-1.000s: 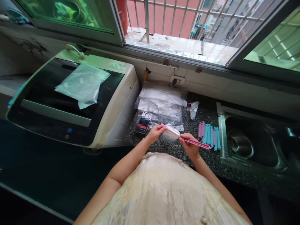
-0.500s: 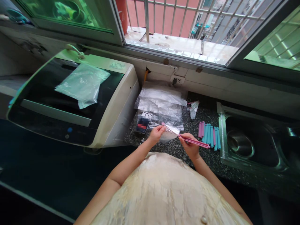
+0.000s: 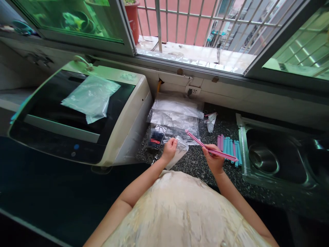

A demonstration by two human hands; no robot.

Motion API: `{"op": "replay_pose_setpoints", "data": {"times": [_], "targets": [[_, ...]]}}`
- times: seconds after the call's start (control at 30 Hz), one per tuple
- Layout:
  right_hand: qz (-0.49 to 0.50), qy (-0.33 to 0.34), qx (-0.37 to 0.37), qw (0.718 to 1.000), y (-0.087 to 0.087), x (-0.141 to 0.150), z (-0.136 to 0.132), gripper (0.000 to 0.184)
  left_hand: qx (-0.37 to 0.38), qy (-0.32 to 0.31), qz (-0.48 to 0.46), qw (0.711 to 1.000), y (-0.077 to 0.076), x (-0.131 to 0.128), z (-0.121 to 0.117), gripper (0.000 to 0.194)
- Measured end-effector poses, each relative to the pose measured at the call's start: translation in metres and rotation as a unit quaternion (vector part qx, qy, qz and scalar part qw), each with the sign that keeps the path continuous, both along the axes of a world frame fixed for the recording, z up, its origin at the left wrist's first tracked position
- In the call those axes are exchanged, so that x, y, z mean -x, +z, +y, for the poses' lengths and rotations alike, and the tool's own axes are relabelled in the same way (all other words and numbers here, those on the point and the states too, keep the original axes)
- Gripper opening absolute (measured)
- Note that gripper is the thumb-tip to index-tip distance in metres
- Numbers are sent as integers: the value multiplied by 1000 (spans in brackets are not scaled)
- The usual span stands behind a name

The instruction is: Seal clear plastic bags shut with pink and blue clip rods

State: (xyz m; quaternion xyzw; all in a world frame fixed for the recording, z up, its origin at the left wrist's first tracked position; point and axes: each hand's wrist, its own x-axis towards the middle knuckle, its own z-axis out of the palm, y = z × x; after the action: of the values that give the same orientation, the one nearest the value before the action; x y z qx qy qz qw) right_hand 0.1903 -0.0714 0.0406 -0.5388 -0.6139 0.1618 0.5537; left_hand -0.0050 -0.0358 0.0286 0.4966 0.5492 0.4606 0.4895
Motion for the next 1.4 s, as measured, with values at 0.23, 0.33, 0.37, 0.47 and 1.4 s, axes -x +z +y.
{"op": "replay_pose_setpoints", "data": {"times": [0.23, 0.33, 0.37, 0.47, 1.4], "targets": [[17, 25, 9, 999, 6, 12, -9, 8, 48, 11, -92, 995, -4, -4, 8, 35], [18, 32, 13, 999, 4, 14, -13, 8, 78, 26, -126, 989, 0, -7, 9, 37], [18, 32, 13, 999, 4, 14, -14, 9, 80, 32, -126, 988, 2, -7, 9, 37], [21, 28, 12, 999, 3, 13, -17, 9, 78, 37, -119, 989, 11, -9, 10, 40], [-77, 80, 19, 994, -1, 11, -4, 13, 97, -28, -119, 988, -11, -9, 28, 50]]}}
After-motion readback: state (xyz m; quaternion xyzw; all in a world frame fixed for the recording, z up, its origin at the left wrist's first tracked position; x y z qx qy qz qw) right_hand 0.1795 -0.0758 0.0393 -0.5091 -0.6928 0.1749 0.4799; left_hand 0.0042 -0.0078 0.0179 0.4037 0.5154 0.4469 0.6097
